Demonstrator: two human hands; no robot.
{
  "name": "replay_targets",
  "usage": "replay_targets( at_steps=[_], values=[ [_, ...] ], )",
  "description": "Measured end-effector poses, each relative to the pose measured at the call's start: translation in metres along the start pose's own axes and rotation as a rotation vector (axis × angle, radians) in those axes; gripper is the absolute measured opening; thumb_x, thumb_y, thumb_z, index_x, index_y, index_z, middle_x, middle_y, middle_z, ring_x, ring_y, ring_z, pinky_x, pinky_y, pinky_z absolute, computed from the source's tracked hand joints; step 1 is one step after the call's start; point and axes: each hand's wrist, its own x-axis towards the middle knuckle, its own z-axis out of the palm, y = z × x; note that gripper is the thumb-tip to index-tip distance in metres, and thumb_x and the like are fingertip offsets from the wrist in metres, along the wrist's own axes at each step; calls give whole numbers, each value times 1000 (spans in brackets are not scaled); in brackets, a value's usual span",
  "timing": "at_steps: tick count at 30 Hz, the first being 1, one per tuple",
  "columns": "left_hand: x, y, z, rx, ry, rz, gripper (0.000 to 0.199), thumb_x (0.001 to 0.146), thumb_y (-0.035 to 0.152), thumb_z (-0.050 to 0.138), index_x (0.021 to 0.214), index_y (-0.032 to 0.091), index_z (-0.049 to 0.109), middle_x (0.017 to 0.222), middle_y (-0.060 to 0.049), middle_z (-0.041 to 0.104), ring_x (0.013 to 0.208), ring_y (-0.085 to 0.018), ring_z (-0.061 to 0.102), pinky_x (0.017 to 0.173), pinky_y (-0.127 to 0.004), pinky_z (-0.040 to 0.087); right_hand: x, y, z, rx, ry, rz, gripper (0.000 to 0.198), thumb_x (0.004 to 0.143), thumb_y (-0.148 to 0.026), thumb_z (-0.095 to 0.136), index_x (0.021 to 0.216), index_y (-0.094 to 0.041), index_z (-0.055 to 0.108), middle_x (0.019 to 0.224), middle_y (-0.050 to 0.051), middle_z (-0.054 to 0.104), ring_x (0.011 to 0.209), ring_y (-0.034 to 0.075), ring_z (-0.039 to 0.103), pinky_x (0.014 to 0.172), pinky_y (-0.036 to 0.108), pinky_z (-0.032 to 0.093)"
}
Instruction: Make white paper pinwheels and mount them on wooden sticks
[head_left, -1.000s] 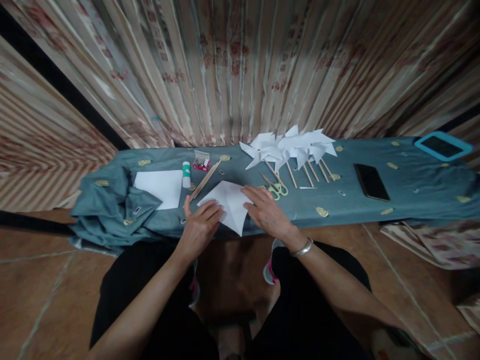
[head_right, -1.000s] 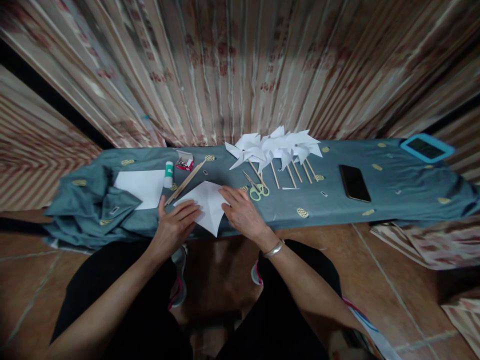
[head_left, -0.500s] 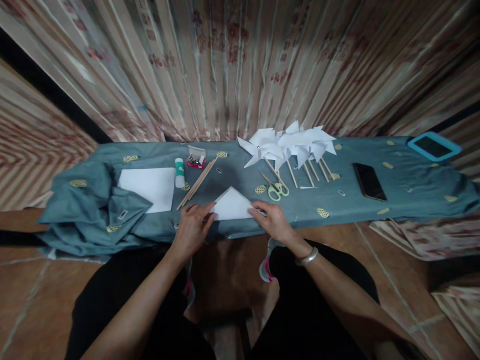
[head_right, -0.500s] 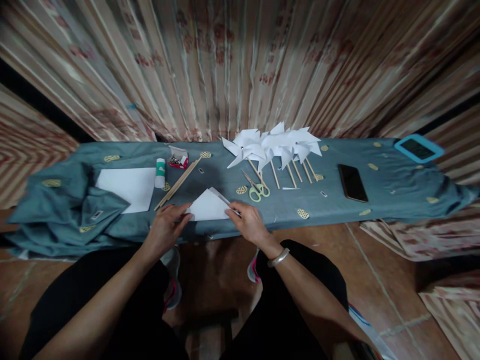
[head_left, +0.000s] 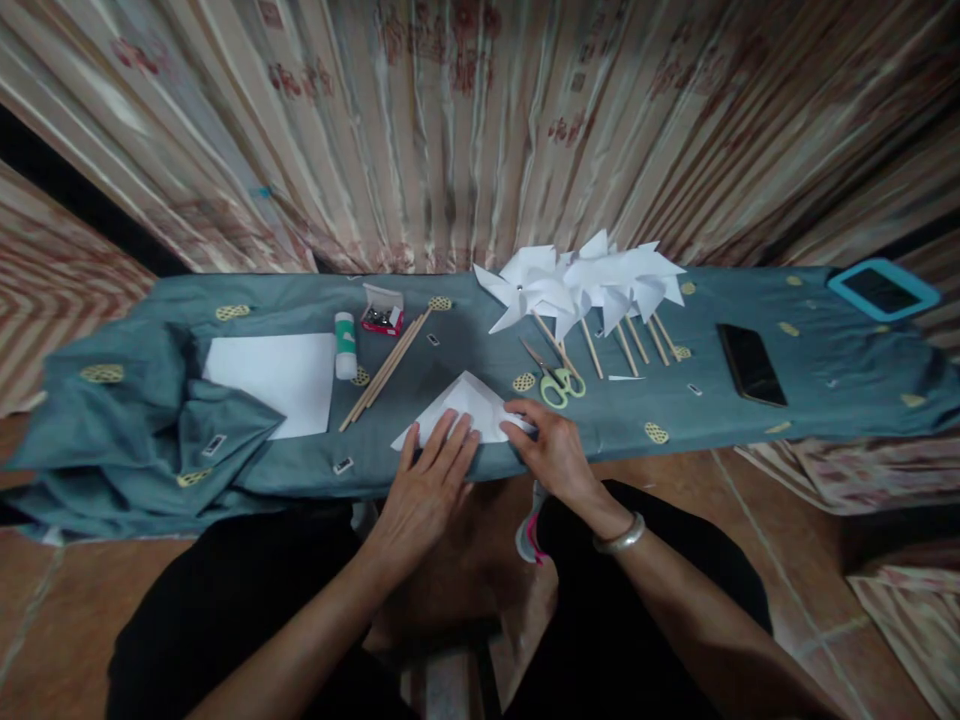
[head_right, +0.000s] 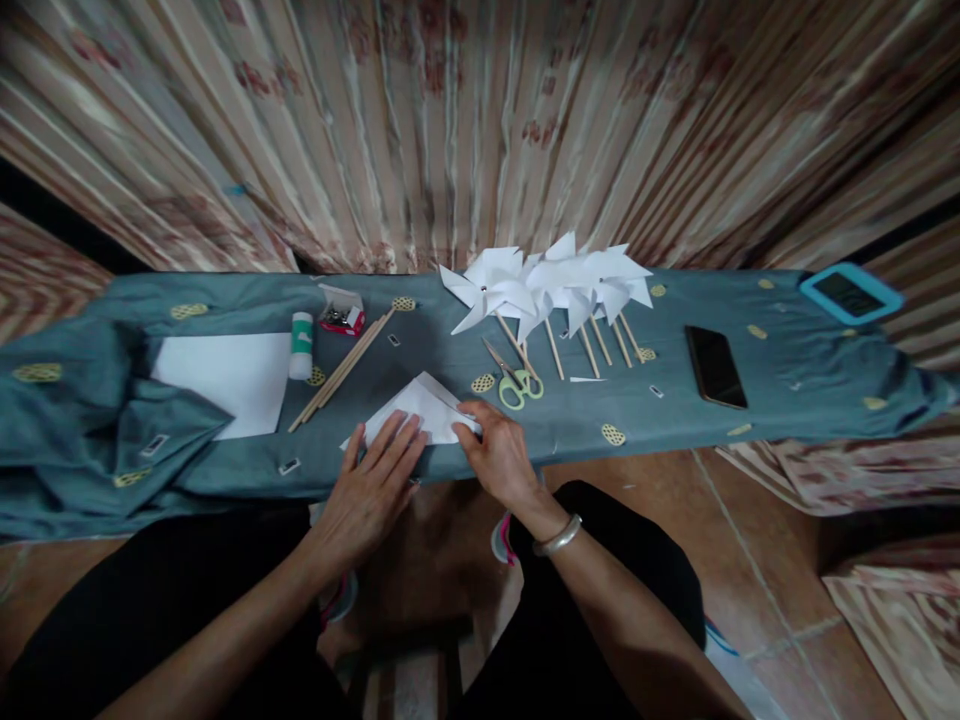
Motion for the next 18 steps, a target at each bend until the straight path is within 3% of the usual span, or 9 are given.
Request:
replay_targets(
  at_steps=[4, 8, 11, 14, 18],
  values=[
    [10, -11, -1, -13, 42, -28, 53, 94, 20, 43, 145, 14, 32, 150, -16, 41, 143, -31, 27, 115, -58, 19, 1, -1, -1, 3, 1, 7, 23, 84, -27, 60, 104, -20, 69, 102, 7, 74, 91, 23, 69, 86, 34, 52],
    [15, -32, -5, -154, 149, -154, 60, 92, 28, 50, 145, 11, 30, 144, -19, 48, 136, -31, 40, 108, -50, 36, 3, 2, -8, 98, -61, 42, 31, 81, -30, 67, 111, -21, 67, 101, 6, 74, 83, 20, 69, 79, 32, 54],
    [13, -48, -8, -318, 153, -201, 40, 91, 34, 54, 127, 16, 56, 125, -13, 64, 117, -27, 57, 96, -44, 47, 3, 7, -15, 172, -161, -40, 19, 83, -30, 65, 99, -22, 70, 105, 6, 73, 92, 21, 69, 83, 32, 53],
    [8, -53, -11, -357, 121, -173, 23, 93, 34, 52, 99, 22, 70, 103, -6, 73, 112, -26, 59, 98, -48, 41, 1, 9, -20, 172, -218, -99, 17, 88, -31, 58, 89, -20, 72, 101, 7, 73, 95, 22, 68, 85, 33, 51],
    [7, -49, -16, -355, 110, -230, 29, 96, 38, 46, 94, 23, 71, 94, -4, 75, 102, -26, 62, 94, -50, 36, -1, 4, -24, 62, -222, -83, 27, 92, -33, 51, 81, -19, 71, 82, 5, 72, 74, 19, 66, 69, 29, 48]
  ],
)
